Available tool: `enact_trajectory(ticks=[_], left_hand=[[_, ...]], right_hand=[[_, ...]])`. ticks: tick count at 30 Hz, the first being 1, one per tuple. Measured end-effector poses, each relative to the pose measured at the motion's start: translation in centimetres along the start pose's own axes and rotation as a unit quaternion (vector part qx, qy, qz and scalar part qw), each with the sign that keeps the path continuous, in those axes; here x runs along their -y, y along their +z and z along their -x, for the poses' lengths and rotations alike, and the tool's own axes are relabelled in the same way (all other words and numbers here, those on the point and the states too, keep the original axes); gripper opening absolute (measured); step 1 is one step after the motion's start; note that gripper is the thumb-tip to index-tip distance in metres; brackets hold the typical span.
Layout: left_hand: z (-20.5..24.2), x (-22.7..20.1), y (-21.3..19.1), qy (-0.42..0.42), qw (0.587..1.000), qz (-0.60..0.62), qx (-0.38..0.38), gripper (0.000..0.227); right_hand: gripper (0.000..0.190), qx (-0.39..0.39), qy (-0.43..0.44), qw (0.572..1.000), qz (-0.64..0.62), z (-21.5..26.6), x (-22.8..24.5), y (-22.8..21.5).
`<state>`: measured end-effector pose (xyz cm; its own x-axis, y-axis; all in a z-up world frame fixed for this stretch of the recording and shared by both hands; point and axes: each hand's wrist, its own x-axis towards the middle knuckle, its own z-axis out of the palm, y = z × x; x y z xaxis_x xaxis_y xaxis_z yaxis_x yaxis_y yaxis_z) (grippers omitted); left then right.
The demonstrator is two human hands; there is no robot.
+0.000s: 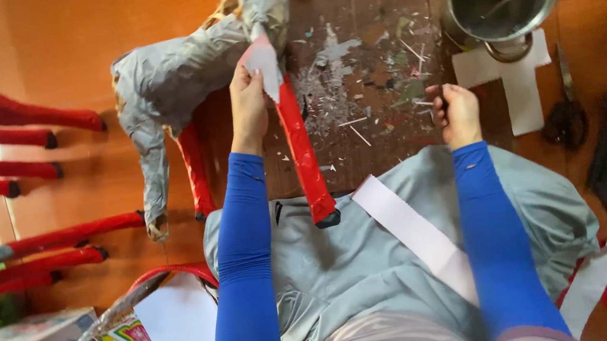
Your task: Applying colored paper strips and adhesive to a paper mache giraffe frame.
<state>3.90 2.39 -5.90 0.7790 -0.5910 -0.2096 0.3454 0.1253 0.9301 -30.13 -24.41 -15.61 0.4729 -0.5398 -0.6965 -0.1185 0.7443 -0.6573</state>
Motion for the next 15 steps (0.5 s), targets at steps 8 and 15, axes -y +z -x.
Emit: enact_trajectory(ticks=[8, 15], left_hand=[[0.1, 0.1, -0.2, -0.011, 0.99, 0.142, 0.004, 0.037], [1.1, -2.0, 0.0, -0.035, 0.98, 0.19, 0.055, 0.075]], right_hand=[[0.034, 0.18, -0.281, 0.897, 0.291, 9.4, 0.7, 15.2], [0.027, 0.184, -0.282, 0.88, 0.335, 9.7, -1.0, 18.0]])
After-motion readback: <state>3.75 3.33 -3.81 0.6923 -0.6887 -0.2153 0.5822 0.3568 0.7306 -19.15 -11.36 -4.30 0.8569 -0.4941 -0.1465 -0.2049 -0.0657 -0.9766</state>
